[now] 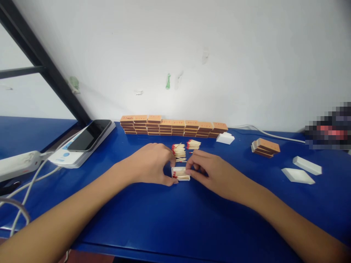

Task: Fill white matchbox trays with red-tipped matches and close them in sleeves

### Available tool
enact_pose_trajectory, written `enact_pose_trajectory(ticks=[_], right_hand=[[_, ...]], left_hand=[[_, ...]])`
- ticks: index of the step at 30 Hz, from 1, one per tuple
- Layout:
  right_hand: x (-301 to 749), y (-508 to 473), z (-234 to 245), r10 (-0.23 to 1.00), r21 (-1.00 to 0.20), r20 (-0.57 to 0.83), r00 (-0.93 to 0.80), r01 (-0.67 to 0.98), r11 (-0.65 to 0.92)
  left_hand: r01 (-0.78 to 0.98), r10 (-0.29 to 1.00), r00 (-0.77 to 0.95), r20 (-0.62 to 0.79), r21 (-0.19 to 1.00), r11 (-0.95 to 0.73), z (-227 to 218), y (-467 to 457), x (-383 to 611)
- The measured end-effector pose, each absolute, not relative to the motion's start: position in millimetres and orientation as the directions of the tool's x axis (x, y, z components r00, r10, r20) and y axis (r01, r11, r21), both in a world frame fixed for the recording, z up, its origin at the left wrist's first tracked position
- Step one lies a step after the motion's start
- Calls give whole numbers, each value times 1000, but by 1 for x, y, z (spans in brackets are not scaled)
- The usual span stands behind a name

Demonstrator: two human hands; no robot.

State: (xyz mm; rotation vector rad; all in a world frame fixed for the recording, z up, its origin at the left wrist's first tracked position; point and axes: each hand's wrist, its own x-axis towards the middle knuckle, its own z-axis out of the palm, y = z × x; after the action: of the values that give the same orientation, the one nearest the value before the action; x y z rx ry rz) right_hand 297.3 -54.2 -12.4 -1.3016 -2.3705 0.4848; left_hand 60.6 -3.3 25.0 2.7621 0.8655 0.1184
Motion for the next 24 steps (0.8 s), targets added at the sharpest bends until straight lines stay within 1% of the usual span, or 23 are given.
enact_pose_trajectory(ticks=[3,5,7,10,12,19,24], right_hand=[[298,-51,-18,862,-479,209,-462,720,502],[304,-45,-24,882,-451,228,-412,758,471],[310,-39,-28,896,-424,211,-392,789,445],[311,-36,-31,886,-432,167,-433,776,461],[307,-37,-31,874,-440,163,-458,759,480],[297,-39,-32,843,-424,248,-477,729,537],[297,-37,-33,824,-431,276,-495,702,567]], left_hand=[[539,562,827,17,261,-801,23,-2,60],[534,558,829,22,262,-804,23,-1,59],[529,554,832,22,264,-806,23,-1,59],[544,565,825,6,263,-797,25,-3,60],[559,577,817,-9,260,-788,26,-4,60],[567,583,812,-19,258,-782,28,-5,60],[558,577,817,-13,268,-785,27,-4,59]])
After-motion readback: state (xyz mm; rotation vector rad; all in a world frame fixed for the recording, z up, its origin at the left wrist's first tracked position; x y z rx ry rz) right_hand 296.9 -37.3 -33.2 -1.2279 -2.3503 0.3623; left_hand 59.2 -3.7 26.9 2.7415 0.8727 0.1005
